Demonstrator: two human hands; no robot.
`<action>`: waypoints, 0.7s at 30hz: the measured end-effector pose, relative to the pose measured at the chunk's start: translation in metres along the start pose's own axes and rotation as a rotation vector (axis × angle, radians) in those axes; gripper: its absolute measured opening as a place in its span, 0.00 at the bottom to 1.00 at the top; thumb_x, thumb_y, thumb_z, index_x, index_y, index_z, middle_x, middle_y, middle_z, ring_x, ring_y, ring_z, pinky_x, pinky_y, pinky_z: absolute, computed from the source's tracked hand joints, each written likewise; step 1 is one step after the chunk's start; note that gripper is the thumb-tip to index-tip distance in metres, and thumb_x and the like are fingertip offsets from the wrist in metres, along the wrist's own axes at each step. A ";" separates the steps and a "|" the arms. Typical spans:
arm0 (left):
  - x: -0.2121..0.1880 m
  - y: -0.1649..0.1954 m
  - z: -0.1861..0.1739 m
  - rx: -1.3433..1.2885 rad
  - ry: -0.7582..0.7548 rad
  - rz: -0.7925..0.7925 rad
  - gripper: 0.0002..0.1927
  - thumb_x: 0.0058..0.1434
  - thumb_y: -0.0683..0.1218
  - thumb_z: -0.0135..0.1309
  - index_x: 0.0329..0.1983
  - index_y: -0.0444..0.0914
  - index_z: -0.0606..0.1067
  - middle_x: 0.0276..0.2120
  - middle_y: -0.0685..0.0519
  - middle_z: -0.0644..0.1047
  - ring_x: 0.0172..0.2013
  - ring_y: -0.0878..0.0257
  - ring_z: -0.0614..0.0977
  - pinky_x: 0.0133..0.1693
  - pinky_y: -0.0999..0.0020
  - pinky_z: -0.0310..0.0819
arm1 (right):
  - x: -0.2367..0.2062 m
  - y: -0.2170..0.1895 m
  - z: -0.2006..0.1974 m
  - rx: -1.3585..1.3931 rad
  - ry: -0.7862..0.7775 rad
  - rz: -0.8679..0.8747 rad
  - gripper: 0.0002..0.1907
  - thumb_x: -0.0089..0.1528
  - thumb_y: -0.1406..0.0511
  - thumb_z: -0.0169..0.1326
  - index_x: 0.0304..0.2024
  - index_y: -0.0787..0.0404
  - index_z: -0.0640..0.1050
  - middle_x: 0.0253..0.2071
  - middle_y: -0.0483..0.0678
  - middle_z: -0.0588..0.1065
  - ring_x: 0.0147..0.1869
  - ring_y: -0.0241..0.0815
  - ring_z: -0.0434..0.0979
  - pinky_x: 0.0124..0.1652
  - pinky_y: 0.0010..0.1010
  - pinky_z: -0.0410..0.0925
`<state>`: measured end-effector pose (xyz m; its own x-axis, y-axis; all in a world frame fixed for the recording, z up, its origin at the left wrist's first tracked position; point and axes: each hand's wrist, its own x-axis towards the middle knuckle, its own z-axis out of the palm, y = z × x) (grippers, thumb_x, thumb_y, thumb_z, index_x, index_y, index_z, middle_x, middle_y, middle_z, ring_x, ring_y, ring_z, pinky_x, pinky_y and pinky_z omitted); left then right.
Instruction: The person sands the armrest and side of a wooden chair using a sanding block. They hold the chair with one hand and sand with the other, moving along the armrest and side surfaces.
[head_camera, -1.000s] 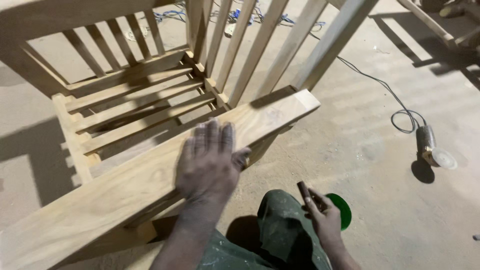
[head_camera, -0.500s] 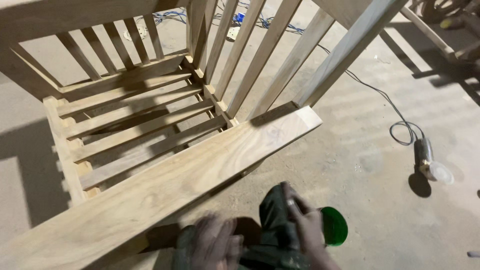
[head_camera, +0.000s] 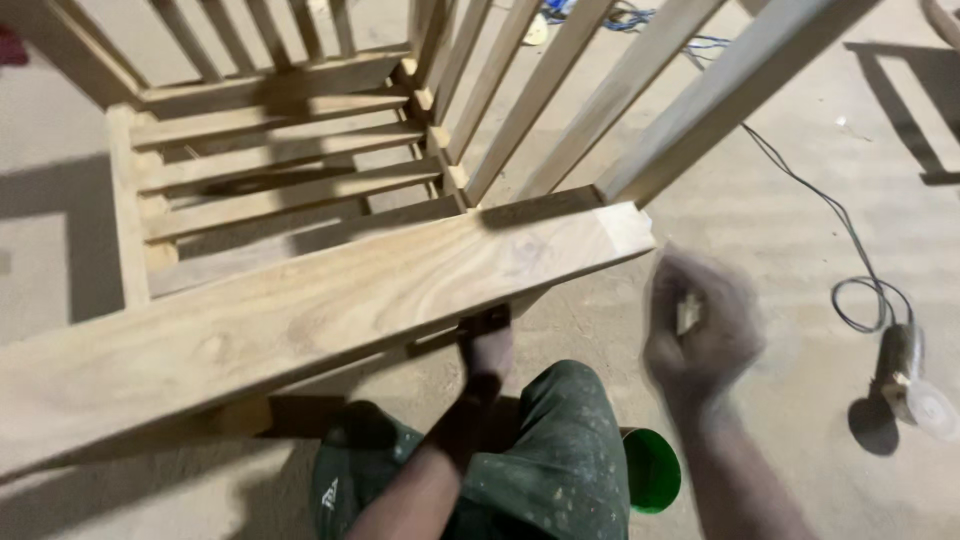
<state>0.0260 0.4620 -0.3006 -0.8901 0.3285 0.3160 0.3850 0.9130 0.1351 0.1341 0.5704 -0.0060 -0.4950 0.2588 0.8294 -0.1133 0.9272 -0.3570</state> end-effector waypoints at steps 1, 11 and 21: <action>0.010 0.015 0.006 -0.321 0.265 -0.101 0.08 0.62 0.43 0.55 0.45 0.39 0.76 0.37 0.44 0.79 0.37 0.47 0.79 0.36 0.51 0.73 | 0.023 0.006 0.008 0.017 0.016 -0.090 0.09 0.70 0.76 0.60 0.51 0.64 0.80 0.44 0.50 0.80 0.46 0.43 0.79 0.47 0.28 0.72; 0.020 0.086 -0.023 -1.472 0.086 -0.428 0.07 0.71 0.42 0.47 0.42 0.32 0.72 0.35 0.40 0.77 0.38 0.46 0.78 0.41 0.52 0.72 | 0.063 0.023 0.090 0.081 -0.411 -0.141 0.17 0.69 0.64 0.59 0.58 0.63 0.80 0.57 0.55 0.77 0.56 0.49 0.79 0.56 0.37 0.72; 0.024 0.110 0.034 0.333 0.301 -0.049 0.23 0.69 0.47 0.43 0.64 0.33 0.69 0.56 0.40 0.77 0.53 0.49 0.79 0.54 0.54 0.75 | 0.071 0.014 0.089 -0.014 -0.467 -0.269 0.14 0.70 0.59 0.57 0.47 0.63 0.85 0.53 0.53 0.81 0.60 0.50 0.80 0.58 0.41 0.71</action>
<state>0.0392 0.5789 -0.3100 -0.7755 0.2426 0.5828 0.2006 0.9701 -0.1368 0.0205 0.5776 0.0100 -0.7812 -0.1334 0.6099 -0.2788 0.9486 -0.1496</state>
